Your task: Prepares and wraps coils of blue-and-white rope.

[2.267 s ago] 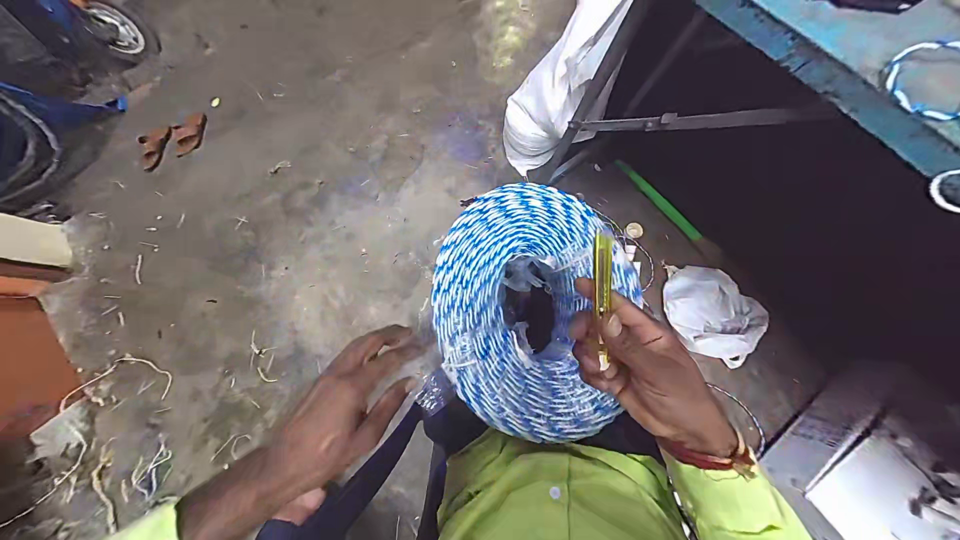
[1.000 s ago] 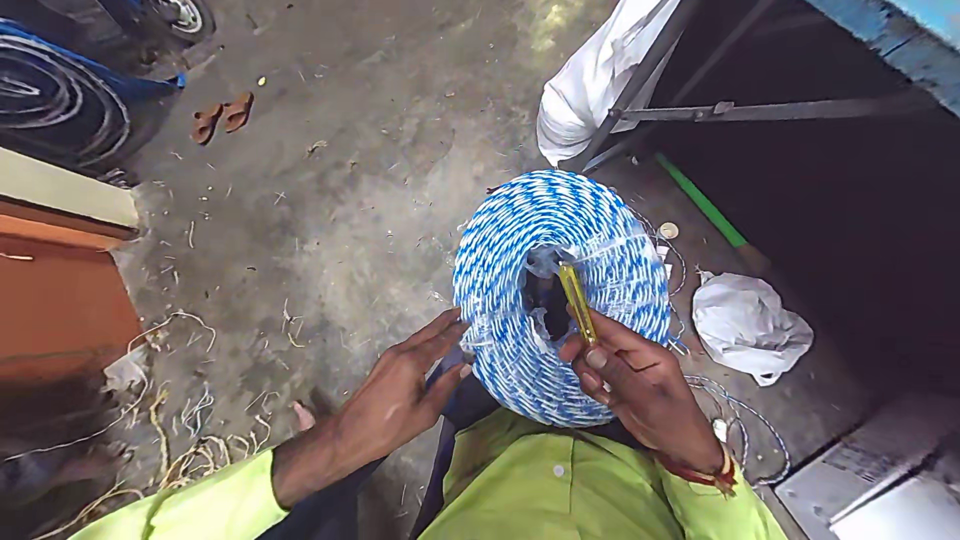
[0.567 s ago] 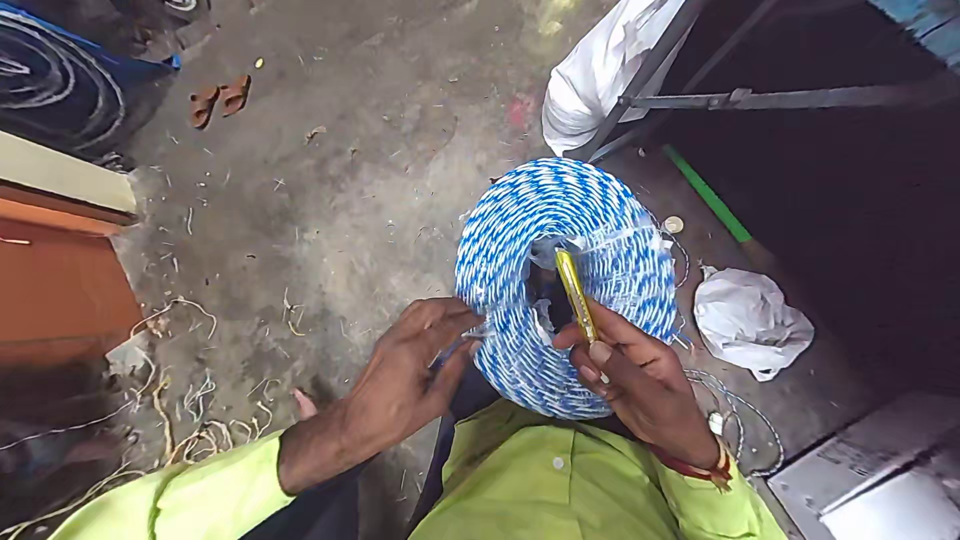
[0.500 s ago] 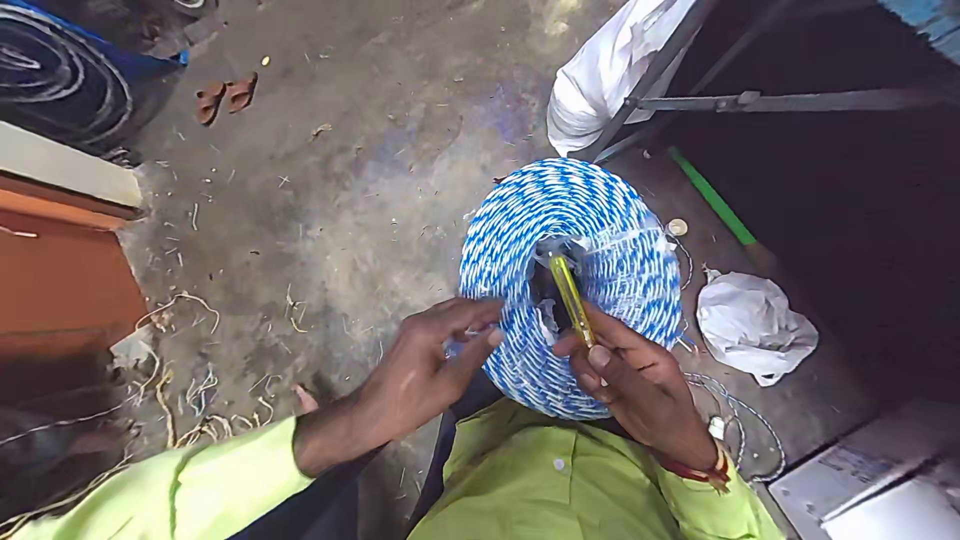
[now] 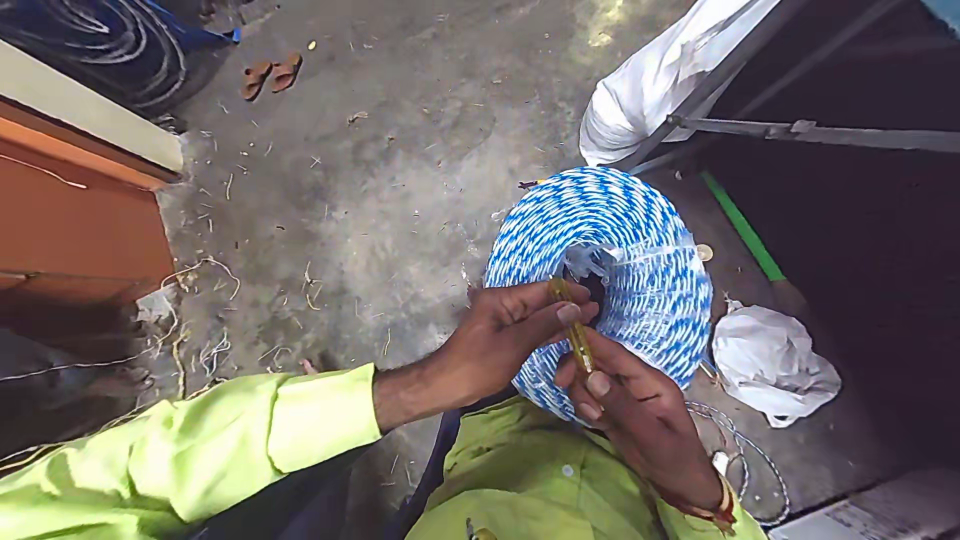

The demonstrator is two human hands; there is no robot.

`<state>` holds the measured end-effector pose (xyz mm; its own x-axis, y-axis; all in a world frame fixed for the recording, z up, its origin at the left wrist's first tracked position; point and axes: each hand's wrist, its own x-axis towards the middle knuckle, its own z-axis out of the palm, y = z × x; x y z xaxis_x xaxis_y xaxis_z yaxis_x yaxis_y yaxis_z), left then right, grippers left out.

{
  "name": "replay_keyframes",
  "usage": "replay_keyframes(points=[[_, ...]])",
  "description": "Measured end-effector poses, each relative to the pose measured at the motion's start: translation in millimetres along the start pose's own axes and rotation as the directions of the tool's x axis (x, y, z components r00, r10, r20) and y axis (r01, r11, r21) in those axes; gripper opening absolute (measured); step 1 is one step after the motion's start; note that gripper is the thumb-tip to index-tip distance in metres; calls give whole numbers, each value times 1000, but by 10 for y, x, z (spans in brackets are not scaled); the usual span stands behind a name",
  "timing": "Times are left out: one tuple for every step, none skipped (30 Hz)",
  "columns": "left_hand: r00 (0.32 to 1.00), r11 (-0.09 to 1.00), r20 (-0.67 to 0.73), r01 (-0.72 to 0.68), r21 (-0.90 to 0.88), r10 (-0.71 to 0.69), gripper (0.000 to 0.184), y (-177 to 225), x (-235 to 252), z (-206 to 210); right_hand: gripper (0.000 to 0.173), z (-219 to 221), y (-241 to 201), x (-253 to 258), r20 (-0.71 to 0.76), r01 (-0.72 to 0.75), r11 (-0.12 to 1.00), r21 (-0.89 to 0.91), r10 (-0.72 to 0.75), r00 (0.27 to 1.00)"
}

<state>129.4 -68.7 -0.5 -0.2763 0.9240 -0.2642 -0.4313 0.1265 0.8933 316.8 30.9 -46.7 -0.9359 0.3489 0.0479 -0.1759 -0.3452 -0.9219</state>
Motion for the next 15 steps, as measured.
replay_keyframes(points=[[1000,1000,5,5,6,-5,26,0,2,0,46,-3,-4,-6,0,0,1000,-1,0,1000],[1000,1000,12,7,4,-7,26,-8,7,-2,46,-9,-6,-14,0,-3,1000,-3,3,1000],[1000,1000,19,10,-2,-10,26,-19,10,-6,46,-13,-5,-23,-5,-6,1000,-6,6,1000],[1000,1000,21,14,-8,-14,26,-23,10,-8,46,-18,-3,-29,-4,-9,1000,-5,9,1000],[1000,1000,21,17,-12,-16,26,-26,11,-10,46,-22,-2,-32,-1,-12,1000,-5,12,1000],[1000,1000,23,19,-14,-19,27,-32,10,-13,46,-23,-2,-34,2,-11,1000,-10,11,1000],[1000,1000,26,18,-15,-17,27,-43,12,-17,46,-23,-7,-33,7,-14,1000,-25,14,1000],[1000,1000,28,15,-13,-14,28,-50,13,-20,47,-21,-13,-31,9,-17,999,-30,17,1000],[1000,1000,28,12,-10,-12,27,-54,12,-22,47,-16,-18,-29,8,-19,999,-27,19,1000],[1000,1000,24,11,-8,-11,27,-56,11,-20,47,-12,-21,-28,7,-21,1000,-19,21,1000],[1000,1000,23,10,-5,-10,27,-55,14,-18,47,-13,-25,-25,8,-21,1000,-12,21,1000],[1000,1000,23,10,-2,-10,27,-52,15,-16,47,-13,-30,-22,8,-19,1000,-15,19,1000],[1000,1000,25,8,-2,-8,27,-49,16,-16,47,-12,-35,-18,10,-17,1000,-22,17,1000],[1000,1000,25,8,-2,-8,27,-47,15,-16,47,-12,-39,-16,14,-15,999,-32,16,1000],[1000,1000,24,8,-3,-8,27,-46,15,-16,47,-10,-42,-12,17,-15,999,-39,16,1000]])
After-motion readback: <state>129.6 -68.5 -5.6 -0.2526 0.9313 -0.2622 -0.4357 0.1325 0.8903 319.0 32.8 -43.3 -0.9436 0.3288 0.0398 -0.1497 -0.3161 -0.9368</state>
